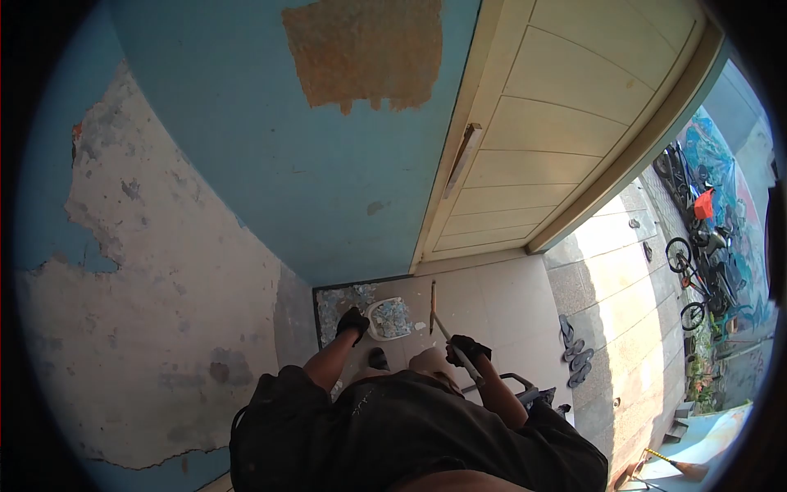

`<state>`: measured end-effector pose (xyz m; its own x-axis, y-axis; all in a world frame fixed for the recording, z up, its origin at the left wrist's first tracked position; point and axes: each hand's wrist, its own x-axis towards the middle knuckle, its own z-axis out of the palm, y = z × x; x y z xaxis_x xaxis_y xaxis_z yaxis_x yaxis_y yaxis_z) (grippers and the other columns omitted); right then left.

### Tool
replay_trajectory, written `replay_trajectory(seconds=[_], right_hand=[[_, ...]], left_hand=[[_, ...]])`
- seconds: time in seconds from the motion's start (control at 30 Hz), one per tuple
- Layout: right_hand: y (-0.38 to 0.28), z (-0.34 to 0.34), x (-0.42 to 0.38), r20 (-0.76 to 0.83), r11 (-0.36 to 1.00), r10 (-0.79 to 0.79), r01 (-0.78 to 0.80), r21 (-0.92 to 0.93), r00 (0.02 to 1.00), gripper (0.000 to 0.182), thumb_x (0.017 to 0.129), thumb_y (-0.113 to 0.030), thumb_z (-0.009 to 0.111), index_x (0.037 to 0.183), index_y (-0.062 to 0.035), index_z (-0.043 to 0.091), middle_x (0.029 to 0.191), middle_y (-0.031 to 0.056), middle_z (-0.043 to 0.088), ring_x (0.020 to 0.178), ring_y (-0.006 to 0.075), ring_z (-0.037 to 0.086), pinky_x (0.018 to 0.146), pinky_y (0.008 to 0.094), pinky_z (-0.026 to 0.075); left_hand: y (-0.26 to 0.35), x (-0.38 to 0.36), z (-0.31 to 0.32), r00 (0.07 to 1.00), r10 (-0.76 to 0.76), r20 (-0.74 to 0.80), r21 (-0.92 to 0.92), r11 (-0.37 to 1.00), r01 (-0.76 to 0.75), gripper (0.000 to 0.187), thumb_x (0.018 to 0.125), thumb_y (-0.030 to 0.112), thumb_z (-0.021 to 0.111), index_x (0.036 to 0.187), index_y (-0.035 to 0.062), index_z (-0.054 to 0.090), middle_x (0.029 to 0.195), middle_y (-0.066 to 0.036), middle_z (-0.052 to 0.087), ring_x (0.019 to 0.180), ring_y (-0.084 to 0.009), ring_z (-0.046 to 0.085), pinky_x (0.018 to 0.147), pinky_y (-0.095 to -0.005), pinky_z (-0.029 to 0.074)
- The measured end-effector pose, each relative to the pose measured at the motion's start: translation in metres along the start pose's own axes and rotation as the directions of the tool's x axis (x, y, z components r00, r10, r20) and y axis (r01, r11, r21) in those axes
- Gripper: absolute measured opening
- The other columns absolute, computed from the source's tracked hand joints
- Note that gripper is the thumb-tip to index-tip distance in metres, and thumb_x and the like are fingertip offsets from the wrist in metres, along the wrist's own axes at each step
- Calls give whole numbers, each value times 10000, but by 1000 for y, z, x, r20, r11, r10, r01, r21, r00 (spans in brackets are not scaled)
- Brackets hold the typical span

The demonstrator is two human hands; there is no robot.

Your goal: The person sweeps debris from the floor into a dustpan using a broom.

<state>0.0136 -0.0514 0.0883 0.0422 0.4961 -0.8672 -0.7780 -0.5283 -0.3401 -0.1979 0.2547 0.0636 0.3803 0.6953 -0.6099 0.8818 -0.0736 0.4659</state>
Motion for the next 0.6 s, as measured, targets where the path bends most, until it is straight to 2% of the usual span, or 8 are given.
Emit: replay_trajectory(seconds=[0.07, 0.17, 0.23, 0.3, 0.33, 0.43, 0.47, 0.6], right_hand=[[6, 16, -7, -49, 973, -6, 17, 229, 999, 172, 873, -177, 490, 755, -58, 526, 583, 65, 505, 441, 208, 481, 439, 363, 439], [22, 28, -2, -145, 957, -118, 151, 249, 982, 180, 875, -196, 491, 772, -54, 532, 611, 68, 517, 473, 211, 506, 455, 363, 463], [37, 35, 0, -178, 944, -149, 193, 268, 973, 177, 879, -213, 496, 799, -61, 539, 647, 72, 530, 516, 203, 524, 482, 359, 490], [30, 49, -16, -244, 963, -242, 264, 61, 939, 158, 877, -220, 514, 820, -76, 546, 677, 77, 537, 547, 200, 536, 512, 357, 510], [24, 50, -13, -277, 981, -193, 186, -54, 941, 147, 880, -222, 510, 823, -91, 545, 690, 79, 539, 554, 201, 542, 524, 363, 520], [11, 72, -31, -325, 959, -273, 281, -23, 905, 150, 877, -224, 510, 816, -91, 539, 697, 81, 541, 563, 205, 550, 512, 371, 519], [10, 50, 0, -322, 991, -129, 114, -66, 938, 170, 874, -232, 503, 797, -83, 531, 666, 86, 542, 522, 209, 538, 483, 362, 504], [13, 33, 13, -250, 991, -127, 112, -73, 960, 216, 864, -255, 486, 772, -66, 534, 600, 94, 534, 443, 228, 514, 427, 343, 446]], left_hand=[[-4, 7, -4, 993, -28, 117, 74, 997, 19, 397, 774, 217, 604, 1127, 34, 602, 1175, -197, 592, 1008, -350, 619, 808, -458, 513], [-7, 10, -8, 988, -4, 156, 257, 966, -36, 275, 804, 222, 565, 975, 40, 679, 970, -194, 668, 850, -358, 666, 685, -447, 545], [-14, 14, -12, 985, -23, 172, 311, 950, -32, 276, 806, 212, 558, 982, 37, 680, 986, -189, 667, 866, -350, 665, 701, -442, 543], [-26, 31, -1, 982, -35, 184, 346, 938, -31, 279, 808, 202, 552, 990, 34, 681, 1003, -184, 666, 882, -343, 665, 716, -437, 541], [-35, 43, 7, 986, -15, 169, 437, 898, -62, 276, 804, 190, 551, 992, 36, 682, 1008, -175, 668, 905, -340, 660, 738, -433, 536], [-47, 37, 11, 992, -52, 118, 542, 840, -20, 277, 791, 177, 558, 999, 44, 685, 1017, -161, 671, 951, -335, 649, 771, -433, 527], [-46, 29, 9, 992, -95, 78, 550, 834, 37, 281, 783, 176, 565, 1002, 51, 688, 1021, -156, 672, 973, -332, 643, 784, -438, 522], [-58, 7, -4, 989, -100, 106, 528, 849, 29, 281, 796, 229, 574, 988, 71, 705, 1036, -133, 677, 960, -293, 657, 745, -395, 526]])
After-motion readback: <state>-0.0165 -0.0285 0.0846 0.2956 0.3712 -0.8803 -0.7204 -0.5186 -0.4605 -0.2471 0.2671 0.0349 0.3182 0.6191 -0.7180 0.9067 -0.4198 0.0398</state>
